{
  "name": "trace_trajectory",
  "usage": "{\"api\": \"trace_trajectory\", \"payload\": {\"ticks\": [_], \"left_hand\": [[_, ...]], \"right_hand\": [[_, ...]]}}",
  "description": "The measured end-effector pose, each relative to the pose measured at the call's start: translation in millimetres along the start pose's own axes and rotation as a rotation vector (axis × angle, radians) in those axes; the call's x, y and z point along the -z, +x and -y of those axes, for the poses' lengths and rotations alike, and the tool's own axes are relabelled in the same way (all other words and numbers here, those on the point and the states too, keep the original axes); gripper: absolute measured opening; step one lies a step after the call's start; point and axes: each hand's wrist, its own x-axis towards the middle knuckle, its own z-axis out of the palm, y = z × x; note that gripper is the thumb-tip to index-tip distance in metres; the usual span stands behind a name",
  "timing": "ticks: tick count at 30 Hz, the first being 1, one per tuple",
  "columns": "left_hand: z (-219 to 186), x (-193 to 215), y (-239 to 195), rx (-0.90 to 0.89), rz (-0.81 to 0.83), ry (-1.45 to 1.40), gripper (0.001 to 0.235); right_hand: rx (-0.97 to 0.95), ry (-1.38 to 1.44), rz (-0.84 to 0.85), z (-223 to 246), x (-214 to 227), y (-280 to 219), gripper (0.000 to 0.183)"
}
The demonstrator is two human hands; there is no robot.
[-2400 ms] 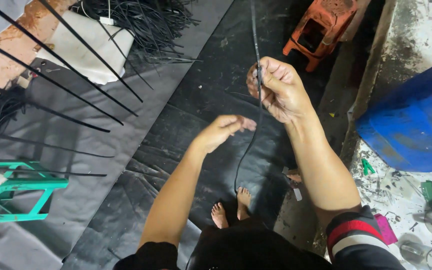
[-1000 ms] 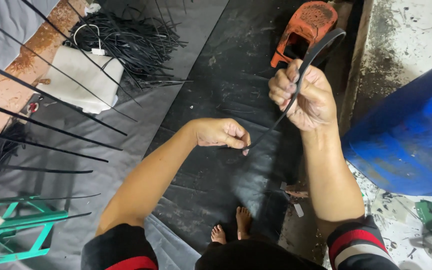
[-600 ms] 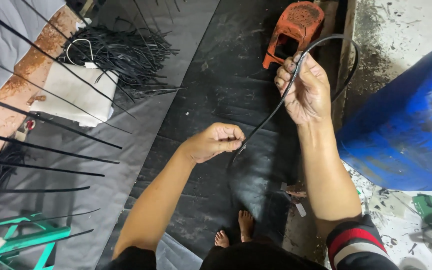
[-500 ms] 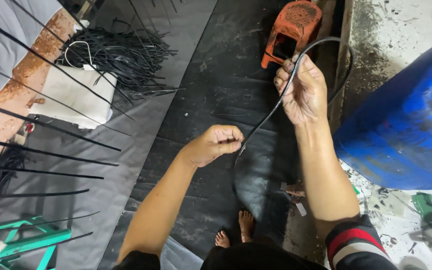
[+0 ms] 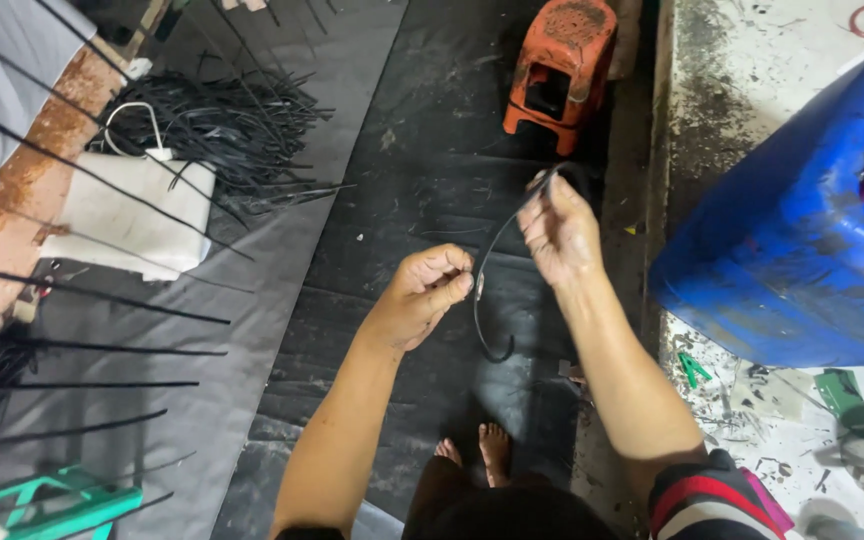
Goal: Applying edge paint to leather strips using a roller applicator and hanging them on a rack to dry.
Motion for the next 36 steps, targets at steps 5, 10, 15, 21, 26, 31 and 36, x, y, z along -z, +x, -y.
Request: {"api": "trace_trajectory", "payload": {"ticks": [5, 10, 15, 21, 26, 31, 36], "left_hand": [[7.7, 2.5, 12.7, -0.037, -0.035, -0.007, 0.005], [5.2, 8.4, 15.3, -0.011, 0.024, 0.089, 0.007], [10.0, 6.6, 21.6, -0.007, 0.158, 0.181, 0.007], [11.5, -1.1, 28.5, -0.099, 0.266, 0.153, 0.002], [-2.0, -7.3, 31.8, -0.060, 0.289, 0.356, 0.008], [21.2, -1.0, 34.7, -0.036, 0.280, 0.260, 0.005], [18.3, -12.8, 39.9, -0.007, 0.273, 0.229, 0.005]], "right_hand": [[-0.112, -0.458, -0.068, -23.0, 28.4, -50.4, 0.023], [-0.082, -0.831, -0.238, -2.3, 73.9, -104.8, 0.022], [-0.031, -1.070, -0.413, 7.9, 165.0, -150.0, 0.028], [0.105, -1.193, -0.686, 27.0, 212.4, -194.0, 0.037], [0.180, -1.587, -0.824, 67.9, 213.6, -216.3, 0.047], [0.221, -1.652, -1.003, 87.7, 313.9, -223.1, 0.021], [0.189, -1.665, -1.193, 106.0, 345.8, -238.4, 0.029]]}}
